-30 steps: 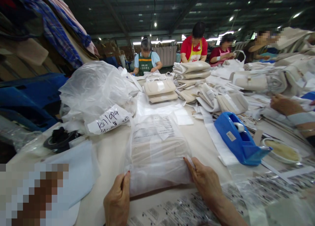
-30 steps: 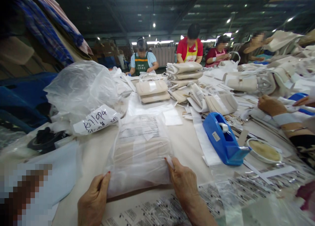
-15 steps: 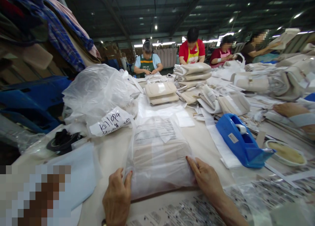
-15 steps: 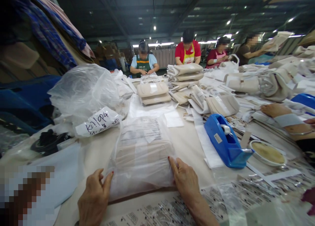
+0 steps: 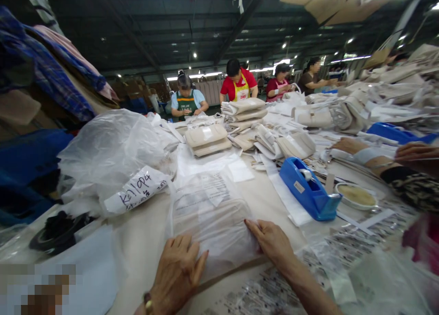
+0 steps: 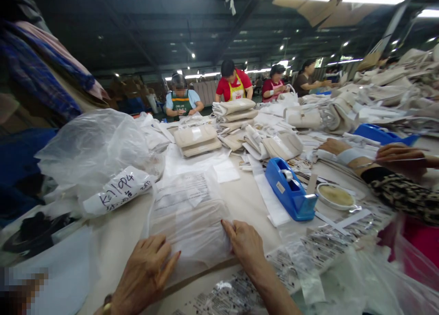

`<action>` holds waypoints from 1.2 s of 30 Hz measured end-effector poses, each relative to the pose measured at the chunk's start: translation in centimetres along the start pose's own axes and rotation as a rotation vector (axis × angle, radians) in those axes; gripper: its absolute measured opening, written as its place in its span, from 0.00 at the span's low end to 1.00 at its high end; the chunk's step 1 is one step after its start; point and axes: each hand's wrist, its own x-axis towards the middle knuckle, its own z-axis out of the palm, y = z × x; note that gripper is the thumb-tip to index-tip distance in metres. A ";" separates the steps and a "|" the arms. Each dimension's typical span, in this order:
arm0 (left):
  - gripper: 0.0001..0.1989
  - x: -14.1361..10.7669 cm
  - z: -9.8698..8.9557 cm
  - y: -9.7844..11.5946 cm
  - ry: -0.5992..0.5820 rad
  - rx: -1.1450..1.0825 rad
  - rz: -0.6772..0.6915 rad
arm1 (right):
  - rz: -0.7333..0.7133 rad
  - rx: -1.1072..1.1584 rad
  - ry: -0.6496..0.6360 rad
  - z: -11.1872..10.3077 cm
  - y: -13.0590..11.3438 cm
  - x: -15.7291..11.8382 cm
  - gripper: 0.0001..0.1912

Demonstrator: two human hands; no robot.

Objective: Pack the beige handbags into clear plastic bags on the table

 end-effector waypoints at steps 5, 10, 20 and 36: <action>0.16 1.6 3.3 0.9 0.119 0.146 -0.075 | 0.018 -0.165 0.139 0.1 -0.2 -0.4 0.24; 0.16 1.2 5.1 -0.3 0.189 0.183 0.006 | 0.062 -0.111 0.204 1.3 0.9 0.2 0.23; 0.22 1.1 5.8 -1.0 0.092 0.215 0.055 | 0.055 -0.222 0.243 1.8 2.3 0.8 0.14; 0.29 0.1 8.4 -1.3 0.185 0.006 -0.005 | 0.233 0.325 0.612 -13.6 14.7 6.9 0.15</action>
